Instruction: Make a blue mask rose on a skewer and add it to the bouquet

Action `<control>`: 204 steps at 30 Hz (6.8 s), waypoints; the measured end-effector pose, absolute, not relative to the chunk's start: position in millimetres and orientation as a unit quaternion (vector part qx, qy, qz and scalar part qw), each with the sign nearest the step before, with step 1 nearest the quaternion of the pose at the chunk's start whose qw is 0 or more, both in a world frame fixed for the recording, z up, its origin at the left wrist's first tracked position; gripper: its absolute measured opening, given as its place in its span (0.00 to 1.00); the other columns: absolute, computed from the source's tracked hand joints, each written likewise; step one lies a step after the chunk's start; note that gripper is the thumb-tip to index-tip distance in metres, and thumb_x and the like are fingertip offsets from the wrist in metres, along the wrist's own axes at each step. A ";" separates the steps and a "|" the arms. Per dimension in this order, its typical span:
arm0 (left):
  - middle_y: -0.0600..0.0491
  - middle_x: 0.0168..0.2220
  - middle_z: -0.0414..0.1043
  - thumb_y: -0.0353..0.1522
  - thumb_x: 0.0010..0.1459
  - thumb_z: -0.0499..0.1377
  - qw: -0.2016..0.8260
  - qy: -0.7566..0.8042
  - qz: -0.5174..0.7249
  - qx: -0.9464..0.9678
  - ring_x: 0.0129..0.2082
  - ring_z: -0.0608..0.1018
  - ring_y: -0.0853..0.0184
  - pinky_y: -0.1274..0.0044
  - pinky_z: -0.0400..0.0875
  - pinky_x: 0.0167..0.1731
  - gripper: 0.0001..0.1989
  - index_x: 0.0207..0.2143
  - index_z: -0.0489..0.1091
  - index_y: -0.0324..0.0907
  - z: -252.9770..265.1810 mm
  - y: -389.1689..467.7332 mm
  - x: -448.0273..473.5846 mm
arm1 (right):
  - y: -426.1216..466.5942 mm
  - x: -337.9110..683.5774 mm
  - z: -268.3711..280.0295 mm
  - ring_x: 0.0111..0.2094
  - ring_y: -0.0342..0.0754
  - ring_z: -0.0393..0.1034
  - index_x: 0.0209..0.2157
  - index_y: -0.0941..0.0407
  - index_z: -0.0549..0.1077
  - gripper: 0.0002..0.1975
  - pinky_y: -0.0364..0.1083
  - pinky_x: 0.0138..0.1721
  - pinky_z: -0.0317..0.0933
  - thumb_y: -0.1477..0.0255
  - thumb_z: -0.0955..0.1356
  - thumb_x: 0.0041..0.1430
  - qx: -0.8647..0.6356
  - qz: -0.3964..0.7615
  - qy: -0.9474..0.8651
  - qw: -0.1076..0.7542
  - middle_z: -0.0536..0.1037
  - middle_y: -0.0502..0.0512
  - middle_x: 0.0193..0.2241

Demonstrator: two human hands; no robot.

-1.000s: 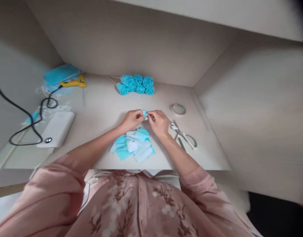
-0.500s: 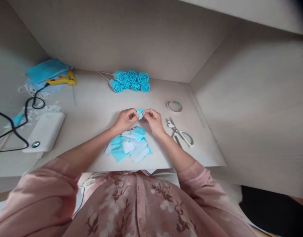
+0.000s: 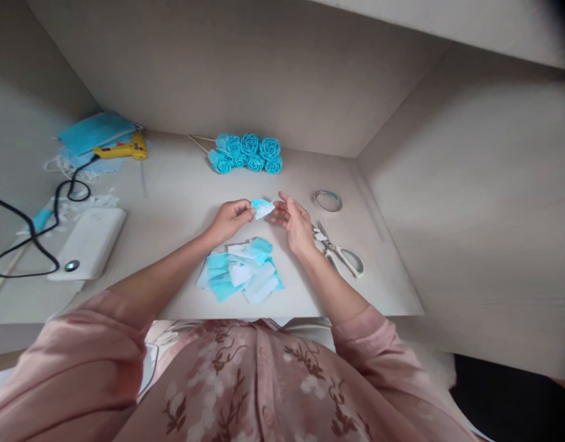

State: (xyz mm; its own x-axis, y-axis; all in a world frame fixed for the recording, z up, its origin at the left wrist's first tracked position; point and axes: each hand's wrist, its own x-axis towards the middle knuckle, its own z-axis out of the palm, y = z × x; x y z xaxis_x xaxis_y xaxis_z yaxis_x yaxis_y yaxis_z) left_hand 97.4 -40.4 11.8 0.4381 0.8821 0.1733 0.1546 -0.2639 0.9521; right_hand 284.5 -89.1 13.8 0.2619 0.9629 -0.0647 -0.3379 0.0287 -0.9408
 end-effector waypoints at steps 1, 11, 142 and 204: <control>0.55 0.25 0.69 0.47 0.56 0.59 0.482 0.370 0.378 0.698 0.28 0.70 0.68 0.76 0.64 0.35 0.19 0.24 0.66 0.42 12.6 -41.0 97.7 | -90.1 283.6 13.7 0.39 0.47 0.74 0.51 0.52 0.79 0.31 0.46 0.38 0.72 0.46 0.74 0.53 -0.468 0.504 -0.352 0.635 0.82 0.54 0.41; 0.55 0.26 0.71 0.45 0.56 0.59 0.518 0.349 0.371 0.687 0.30 0.71 0.67 0.76 0.65 0.36 0.16 0.28 0.72 0.40 16.9 -41.7 97.5 | -85.8 286.1 0.2 0.37 0.47 0.67 0.57 0.52 0.76 0.32 0.47 0.44 0.66 0.53 0.75 0.54 -0.488 0.401 -0.495 0.596 0.72 0.49 0.34; 0.58 0.20 0.61 0.40 0.53 0.58 0.408 0.442 0.358 0.715 0.24 0.64 0.71 0.79 0.55 0.26 0.13 0.23 0.68 0.40 12.6 -48.3 105.2 | -93.3 290.2 14.7 0.32 0.46 0.70 0.35 0.53 0.75 0.13 0.47 0.39 0.64 0.58 0.69 0.64 -0.541 0.254 -0.562 0.572 0.77 0.50 0.30; 0.56 0.22 0.67 0.48 0.54 0.58 0.443 0.386 0.382 0.713 0.25 0.67 0.70 0.79 0.60 0.27 0.20 0.25 0.71 0.40 5.3 -45.0 102.6 | -92.2 287.0 9.6 0.40 0.50 0.77 0.48 0.52 0.81 0.27 0.50 0.47 0.71 0.50 0.76 0.51 -0.490 0.505 -0.498 0.506 0.84 0.54 0.39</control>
